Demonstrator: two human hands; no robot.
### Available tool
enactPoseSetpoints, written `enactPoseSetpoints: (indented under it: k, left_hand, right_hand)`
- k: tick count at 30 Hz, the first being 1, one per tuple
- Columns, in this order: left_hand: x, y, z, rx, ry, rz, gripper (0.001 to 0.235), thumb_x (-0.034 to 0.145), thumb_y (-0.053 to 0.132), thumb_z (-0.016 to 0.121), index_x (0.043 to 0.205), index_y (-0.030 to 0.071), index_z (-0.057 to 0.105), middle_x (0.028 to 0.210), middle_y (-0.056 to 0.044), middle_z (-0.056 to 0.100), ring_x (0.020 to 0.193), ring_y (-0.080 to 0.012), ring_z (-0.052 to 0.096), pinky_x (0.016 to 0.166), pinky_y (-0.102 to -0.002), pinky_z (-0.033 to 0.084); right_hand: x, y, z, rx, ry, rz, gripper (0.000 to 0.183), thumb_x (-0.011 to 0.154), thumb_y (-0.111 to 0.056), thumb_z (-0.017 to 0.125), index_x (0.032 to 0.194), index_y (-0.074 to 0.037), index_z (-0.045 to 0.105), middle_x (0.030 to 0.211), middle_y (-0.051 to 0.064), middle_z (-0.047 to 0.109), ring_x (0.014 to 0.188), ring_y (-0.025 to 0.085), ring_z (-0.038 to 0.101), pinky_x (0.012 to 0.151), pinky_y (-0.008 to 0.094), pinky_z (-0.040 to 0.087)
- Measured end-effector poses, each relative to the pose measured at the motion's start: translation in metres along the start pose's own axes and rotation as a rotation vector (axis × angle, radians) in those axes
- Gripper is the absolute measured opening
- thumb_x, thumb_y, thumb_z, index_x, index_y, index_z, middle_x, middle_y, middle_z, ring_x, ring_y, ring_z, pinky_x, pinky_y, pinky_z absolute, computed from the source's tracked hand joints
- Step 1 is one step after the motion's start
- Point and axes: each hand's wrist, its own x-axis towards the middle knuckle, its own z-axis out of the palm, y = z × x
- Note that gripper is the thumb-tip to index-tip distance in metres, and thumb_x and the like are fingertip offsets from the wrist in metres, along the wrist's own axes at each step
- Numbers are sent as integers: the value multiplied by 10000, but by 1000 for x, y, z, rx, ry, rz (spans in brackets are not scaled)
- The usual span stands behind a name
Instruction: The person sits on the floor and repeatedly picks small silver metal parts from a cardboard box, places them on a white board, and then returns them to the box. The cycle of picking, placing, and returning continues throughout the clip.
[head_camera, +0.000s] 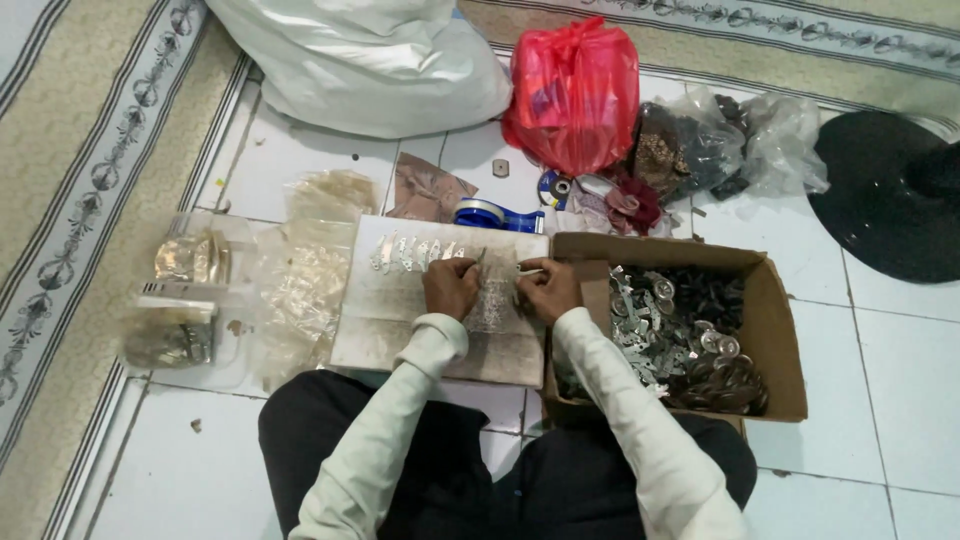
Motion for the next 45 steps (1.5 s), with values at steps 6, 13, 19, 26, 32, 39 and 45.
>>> enactPoseSetpoints:
  k: [6,13,19,26,32,39,45]
  left_hand:
    - [27,-31,-1,94,12,14,168,865,74,719,999,62,820,861,-172,783,866,-366,769,731,-426,617]
    - [26,-28,-3,217,34,36,127,855,161,774,938,81,828,804,-143,781,790,-358,772,667,-436,640]
    - [7,-14,-23,333,94,138,151,872,186,754,979,91,803,845,-150,747,832,-347,758,721,-462,642]
    - [-12,-13,-13,372,69,351,102,920,184,730,985,120,778,830,-85,655,762,-277,747,641,-370,623]
    - [-57,36,32,329,-173,651,134,981,197,702,1002,73,749,867,-132,637,788,-372,742,629,-447,632]
    - [-86,62,150,441,-543,769,68,947,125,677,970,107,738,918,-70,650,856,-309,729,654,-407,629]
    - [-101,14,243,626,-725,781,79,902,70,691,949,75,756,919,-139,704,804,-316,743,616,-425,623]
  right_hand:
    - [51,13,55,-254,-9,111,259,769,-217,768,1022,-250,813,850,53,793,823,251,765,716,392,614]
    - [42,-15,64,-322,53,128,249,786,-205,763,1034,-202,783,799,25,780,775,222,765,746,373,621]
    - [17,-35,51,-378,2,-110,319,845,-212,787,1158,-161,759,953,122,769,900,319,747,814,464,615]
    - [8,-27,29,-276,-74,-135,349,848,-151,781,1196,-169,759,948,106,745,876,272,746,800,409,615]
    - [-25,-19,-75,-151,-5,-159,218,846,-42,767,1063,-39,786,792,167,753,673,227,711,624,373,585]
    - [-57,21,-211,-666,-177,122,204,868,-166,772,1064,-114,794,1021,186,789,1025,437,731,899,620,559]
    - [-61,84,-229,-920,-381,274,198,803,-261,801,992,-205,819,1010,86,811,1068,368,740,946,573,576]
